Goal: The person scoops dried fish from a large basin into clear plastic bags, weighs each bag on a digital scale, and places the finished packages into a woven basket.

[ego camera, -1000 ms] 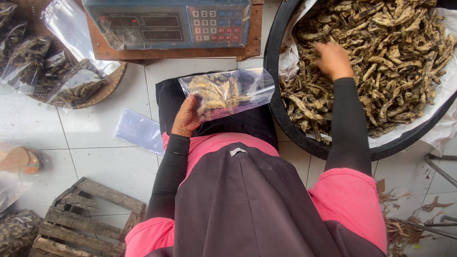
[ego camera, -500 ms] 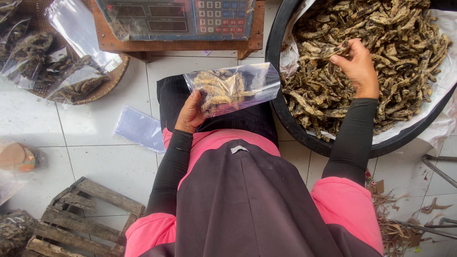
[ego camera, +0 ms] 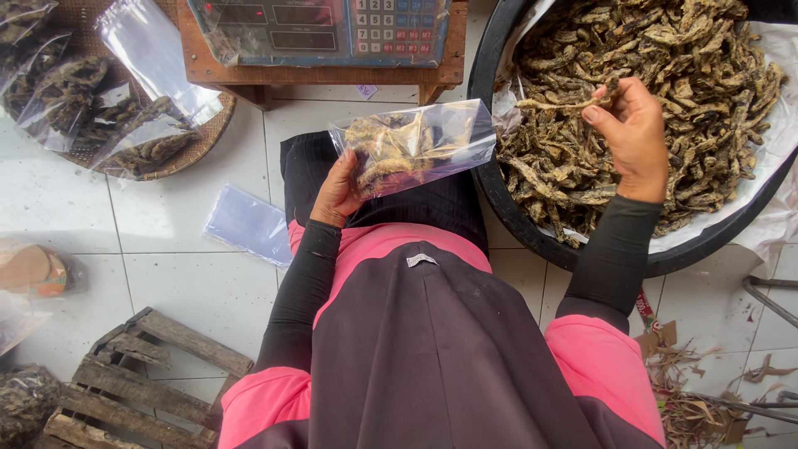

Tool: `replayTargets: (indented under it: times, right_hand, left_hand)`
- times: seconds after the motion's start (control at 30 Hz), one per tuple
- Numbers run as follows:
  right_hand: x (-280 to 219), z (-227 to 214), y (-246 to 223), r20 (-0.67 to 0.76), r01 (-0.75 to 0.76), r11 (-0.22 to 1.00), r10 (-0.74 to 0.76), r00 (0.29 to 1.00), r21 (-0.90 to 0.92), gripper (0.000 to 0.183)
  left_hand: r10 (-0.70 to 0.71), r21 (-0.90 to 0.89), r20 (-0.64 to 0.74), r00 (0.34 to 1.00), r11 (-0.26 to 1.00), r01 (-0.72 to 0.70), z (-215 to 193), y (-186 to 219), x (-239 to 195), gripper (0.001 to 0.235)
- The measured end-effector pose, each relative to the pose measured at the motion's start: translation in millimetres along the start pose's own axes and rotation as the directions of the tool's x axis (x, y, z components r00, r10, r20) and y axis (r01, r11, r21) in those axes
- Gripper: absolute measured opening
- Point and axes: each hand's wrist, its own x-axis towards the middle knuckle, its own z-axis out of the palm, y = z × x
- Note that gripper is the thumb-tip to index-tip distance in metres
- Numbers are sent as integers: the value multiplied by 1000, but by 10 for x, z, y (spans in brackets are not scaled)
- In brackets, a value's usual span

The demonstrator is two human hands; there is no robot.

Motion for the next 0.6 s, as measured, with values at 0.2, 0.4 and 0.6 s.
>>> replayTargets:
  times: [0.2,0.4,0.6]
  right_hand:
    - [-171,281,-836,237,108,970,-55,970,-218,15]
    - [-2,842,-1104,528,205,907,23,849,-368,22]
    - [112,1085,-1168,536,97,905,156,830,-414,26]
  left_hand:
    - [-28,61,109,994,998,21,260,37,-11,62]
    - [-41,73,155,987,997,30,339,33,-10,65]
    - [32,39,143,989,999,-38,191,-19,-1,66]
